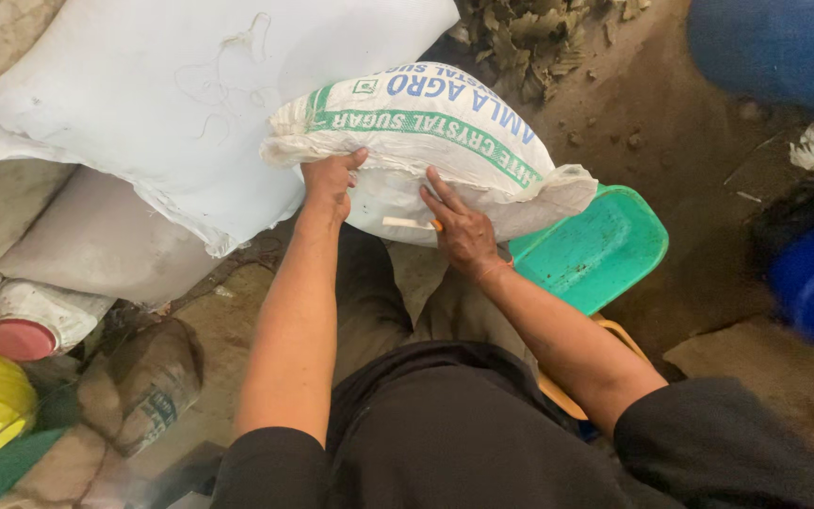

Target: The person uses a knife to cut open a large white sack labeled 'AMLA AGRO' and then pulls the sack open by hand to reveal a dark granular material inside.

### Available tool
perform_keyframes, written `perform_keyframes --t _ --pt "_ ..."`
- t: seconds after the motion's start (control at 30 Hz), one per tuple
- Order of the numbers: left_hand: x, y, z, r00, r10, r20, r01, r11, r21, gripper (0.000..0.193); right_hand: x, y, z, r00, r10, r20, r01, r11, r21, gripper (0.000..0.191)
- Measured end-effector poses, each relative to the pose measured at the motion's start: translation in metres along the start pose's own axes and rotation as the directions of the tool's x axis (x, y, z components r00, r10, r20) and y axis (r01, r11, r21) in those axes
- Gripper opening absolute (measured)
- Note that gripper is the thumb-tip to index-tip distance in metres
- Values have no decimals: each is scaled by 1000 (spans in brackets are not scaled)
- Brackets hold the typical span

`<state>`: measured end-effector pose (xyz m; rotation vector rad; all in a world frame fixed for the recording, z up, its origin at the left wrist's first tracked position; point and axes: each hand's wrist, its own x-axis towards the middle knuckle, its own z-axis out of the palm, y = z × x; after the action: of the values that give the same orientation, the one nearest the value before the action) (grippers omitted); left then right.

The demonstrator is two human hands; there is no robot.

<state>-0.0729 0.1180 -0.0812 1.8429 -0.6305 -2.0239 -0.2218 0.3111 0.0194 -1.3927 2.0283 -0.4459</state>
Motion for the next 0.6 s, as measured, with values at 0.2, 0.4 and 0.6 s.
perform_keyframes --t 0.2,0.4,0.6 --pt "-6 2 1 1000 21 7 -21 1000 -4 57 -34 12 8 973 5 232 24 992 -122 69" --pt "-14 8 1 1000 30 9 -30 1000 4 56 -36 10 11 997 10 -78 -10 1000 -6 43" --pt "-26 19 1 996 63 55 -64 998 14 42 42 46 -23 990 129 -56 -129 992 -3 18"
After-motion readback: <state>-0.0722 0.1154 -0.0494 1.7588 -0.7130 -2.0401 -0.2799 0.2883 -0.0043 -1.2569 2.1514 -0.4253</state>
